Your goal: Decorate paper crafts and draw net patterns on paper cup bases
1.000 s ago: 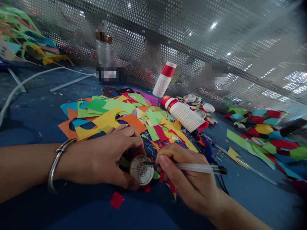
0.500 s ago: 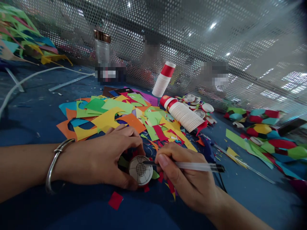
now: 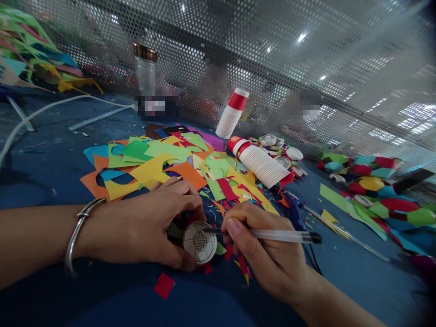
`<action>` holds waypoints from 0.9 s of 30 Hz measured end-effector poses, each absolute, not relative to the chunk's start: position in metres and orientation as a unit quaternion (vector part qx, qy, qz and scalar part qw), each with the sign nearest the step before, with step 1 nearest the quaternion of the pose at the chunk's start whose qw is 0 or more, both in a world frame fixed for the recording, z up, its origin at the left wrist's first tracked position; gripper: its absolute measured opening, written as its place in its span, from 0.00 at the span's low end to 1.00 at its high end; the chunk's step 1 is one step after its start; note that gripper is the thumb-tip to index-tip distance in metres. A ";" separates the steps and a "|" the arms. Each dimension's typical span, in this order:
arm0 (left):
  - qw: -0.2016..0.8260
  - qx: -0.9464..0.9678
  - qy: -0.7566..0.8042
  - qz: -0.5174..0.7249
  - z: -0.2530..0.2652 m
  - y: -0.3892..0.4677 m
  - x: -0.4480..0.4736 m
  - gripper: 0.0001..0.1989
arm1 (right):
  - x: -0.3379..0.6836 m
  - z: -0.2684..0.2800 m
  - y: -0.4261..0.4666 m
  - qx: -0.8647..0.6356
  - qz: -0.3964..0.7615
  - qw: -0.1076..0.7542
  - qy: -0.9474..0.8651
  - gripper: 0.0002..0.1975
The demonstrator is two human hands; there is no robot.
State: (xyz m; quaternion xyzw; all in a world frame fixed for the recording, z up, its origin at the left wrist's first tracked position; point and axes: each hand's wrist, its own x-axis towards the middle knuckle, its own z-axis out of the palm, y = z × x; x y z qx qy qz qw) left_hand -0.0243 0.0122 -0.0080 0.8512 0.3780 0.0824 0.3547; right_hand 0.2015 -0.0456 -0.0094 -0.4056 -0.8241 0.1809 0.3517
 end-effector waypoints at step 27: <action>0.349 0.855 0.379 0.061 -0.006 0.013 -0.024 0.22 | 0.201 -0.010 -0.046 -0.399 0.156 0.353 -0.832 0.10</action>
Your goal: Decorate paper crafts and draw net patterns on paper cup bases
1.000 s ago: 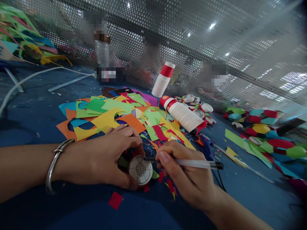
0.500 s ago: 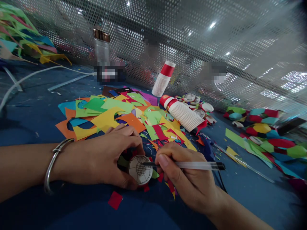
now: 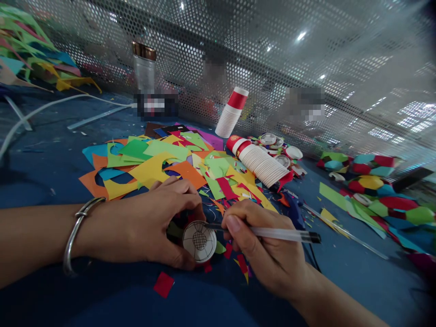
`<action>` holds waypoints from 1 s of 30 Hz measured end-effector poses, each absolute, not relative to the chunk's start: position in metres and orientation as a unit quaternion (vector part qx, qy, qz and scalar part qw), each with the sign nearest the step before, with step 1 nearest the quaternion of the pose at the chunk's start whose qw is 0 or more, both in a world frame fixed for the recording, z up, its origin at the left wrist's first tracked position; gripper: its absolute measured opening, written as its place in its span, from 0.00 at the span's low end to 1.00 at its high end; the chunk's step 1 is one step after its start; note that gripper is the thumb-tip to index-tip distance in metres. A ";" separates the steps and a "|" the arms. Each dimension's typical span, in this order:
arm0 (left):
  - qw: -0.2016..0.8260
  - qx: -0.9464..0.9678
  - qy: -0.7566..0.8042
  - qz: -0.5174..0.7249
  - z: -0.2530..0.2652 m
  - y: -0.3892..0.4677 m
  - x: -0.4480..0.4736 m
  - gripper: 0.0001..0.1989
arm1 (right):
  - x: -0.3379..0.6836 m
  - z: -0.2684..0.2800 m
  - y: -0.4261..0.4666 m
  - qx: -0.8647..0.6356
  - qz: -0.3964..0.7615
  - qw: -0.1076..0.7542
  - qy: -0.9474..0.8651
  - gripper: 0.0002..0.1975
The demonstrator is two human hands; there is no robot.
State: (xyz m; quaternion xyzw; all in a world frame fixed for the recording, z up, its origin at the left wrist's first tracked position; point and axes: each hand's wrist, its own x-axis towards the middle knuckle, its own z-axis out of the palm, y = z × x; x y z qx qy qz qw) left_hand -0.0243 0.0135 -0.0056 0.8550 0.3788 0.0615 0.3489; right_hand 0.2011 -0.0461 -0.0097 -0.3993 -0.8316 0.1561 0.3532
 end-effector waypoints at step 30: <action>0.356 0.861 0.356 0.065 -0.007 0.016 -0.026 0.23 | 0.202 -0.011 -0.047 -0.419 0.171 0.363 -0.815 0.11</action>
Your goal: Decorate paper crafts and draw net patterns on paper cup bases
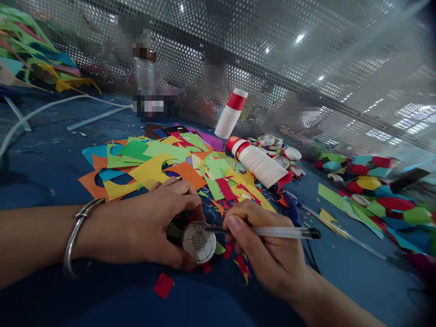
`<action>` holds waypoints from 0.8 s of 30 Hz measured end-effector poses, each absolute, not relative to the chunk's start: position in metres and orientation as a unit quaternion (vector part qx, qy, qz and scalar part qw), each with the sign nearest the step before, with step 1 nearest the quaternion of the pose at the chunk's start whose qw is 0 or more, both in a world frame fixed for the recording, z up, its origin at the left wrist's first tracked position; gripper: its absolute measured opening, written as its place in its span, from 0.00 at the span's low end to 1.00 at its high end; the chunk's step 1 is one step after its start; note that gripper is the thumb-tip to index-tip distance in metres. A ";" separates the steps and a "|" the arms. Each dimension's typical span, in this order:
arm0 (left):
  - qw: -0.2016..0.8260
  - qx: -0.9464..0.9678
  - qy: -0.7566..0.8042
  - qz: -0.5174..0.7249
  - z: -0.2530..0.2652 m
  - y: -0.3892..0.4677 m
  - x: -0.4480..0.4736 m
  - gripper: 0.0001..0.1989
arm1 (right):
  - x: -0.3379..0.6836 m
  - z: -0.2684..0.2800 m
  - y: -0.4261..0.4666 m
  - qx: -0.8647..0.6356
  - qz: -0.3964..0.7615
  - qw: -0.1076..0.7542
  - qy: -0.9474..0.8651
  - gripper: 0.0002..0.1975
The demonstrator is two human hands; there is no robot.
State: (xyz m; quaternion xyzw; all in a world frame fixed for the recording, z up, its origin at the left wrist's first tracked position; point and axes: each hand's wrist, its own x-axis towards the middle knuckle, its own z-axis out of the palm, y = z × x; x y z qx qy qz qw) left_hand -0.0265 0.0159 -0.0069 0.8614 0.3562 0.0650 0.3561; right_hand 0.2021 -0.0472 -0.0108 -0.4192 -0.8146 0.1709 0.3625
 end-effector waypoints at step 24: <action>0.350 0.863 0.360 0.062 -0.006 0.015 -0.026 0.22 | 0.204 -0.015 -0.045 -0.420 0.190 0.377 -0.803 0.11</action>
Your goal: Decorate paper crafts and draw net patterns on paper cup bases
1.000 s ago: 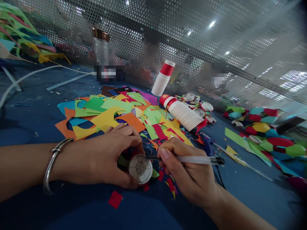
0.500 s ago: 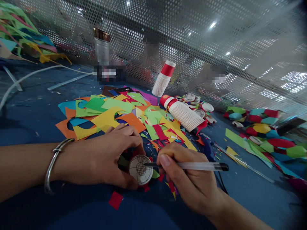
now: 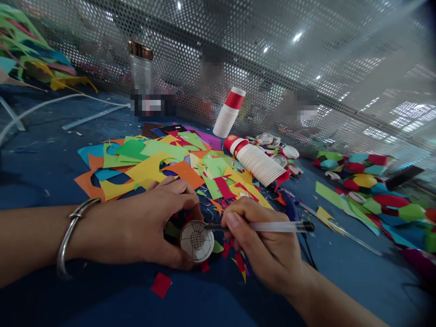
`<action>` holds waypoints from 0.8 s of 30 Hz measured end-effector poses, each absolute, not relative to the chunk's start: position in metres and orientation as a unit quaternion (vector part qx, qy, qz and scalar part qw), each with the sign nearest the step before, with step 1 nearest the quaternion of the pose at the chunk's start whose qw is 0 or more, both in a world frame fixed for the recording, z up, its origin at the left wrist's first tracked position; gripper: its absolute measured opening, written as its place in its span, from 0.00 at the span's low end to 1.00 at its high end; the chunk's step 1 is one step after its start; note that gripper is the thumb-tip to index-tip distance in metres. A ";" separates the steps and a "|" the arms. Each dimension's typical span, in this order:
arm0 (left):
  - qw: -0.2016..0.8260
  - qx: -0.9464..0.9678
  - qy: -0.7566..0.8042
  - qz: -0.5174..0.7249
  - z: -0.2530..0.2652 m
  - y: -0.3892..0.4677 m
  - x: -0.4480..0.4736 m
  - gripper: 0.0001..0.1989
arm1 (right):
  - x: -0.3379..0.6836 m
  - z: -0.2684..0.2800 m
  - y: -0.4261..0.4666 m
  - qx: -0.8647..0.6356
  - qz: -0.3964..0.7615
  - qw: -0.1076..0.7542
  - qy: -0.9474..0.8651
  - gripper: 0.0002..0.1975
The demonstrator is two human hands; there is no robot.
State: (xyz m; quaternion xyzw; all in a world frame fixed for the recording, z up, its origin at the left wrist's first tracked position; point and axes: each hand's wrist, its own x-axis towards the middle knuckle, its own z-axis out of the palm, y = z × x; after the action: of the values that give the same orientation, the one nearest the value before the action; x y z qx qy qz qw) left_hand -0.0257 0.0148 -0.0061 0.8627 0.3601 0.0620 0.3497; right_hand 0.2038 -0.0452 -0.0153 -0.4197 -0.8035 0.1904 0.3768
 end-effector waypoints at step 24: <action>0.340 0.858 0.374 0.092 -0.013 0.013 -0.023 0.23 | 0.200 -0.011 -0.050 -0.401 0.188 0.368 -0.818 0.10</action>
State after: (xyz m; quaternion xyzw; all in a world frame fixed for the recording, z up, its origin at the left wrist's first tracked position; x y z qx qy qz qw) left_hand -0.0228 0.0128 -0.0125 0.8578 0.3744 0.0919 0.3399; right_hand 0.2003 -0.0499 -0.0113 -0.4009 -0.8178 0.1883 0.3675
